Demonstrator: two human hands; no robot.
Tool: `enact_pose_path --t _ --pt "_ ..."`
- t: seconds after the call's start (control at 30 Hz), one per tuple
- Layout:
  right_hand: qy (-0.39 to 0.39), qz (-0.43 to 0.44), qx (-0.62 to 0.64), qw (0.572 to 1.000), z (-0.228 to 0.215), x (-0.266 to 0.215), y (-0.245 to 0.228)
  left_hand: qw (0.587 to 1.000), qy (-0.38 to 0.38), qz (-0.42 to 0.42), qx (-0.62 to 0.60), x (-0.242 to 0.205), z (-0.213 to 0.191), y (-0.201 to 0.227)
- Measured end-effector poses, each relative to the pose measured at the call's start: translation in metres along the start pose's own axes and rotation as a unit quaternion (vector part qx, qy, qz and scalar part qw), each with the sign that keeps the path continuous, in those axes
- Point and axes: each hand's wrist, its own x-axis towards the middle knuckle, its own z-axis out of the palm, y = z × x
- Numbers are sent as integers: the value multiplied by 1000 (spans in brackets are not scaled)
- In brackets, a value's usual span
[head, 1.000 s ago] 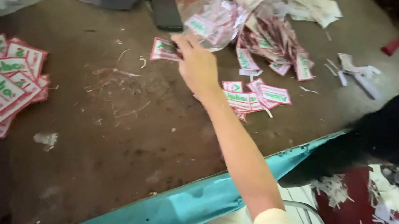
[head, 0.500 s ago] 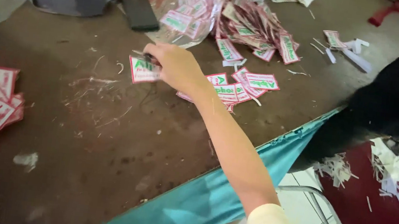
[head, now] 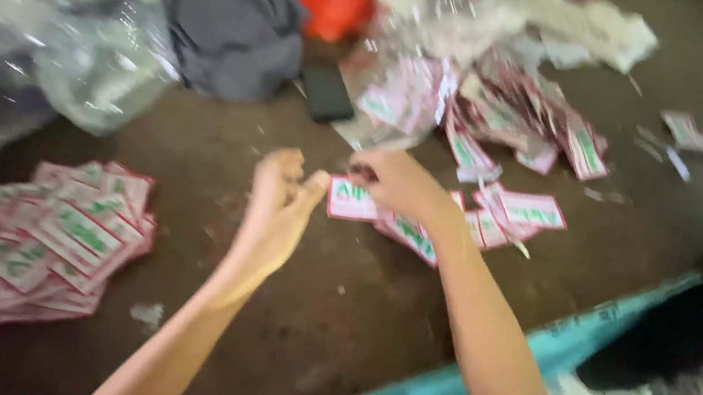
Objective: Trimming loose threads from fabric labels using small scissors at a workbench.
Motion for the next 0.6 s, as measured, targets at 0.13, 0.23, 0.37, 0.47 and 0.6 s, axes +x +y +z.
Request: enact_pose_path --t 0.13,0.23,0.37,0.47,0.6 --pt "0 -18 50 999 2 -4 -14 988 -95 -108 -56 25 8 -75" --pt "8 -41 90 995 8 -5 -39 988 -114 -85 -62 34 3 -134" --pt "33 -40 103 993 40 -1 -52 988 -105 -109 -42 17 -29 -88" --pt "92 -13 93 991 58 4 -68 986 -68 -150 7 9 -49 -58" --pt "133 105 46 984 73 4 -86 986 -22 -147 -69 9 -71 -69"
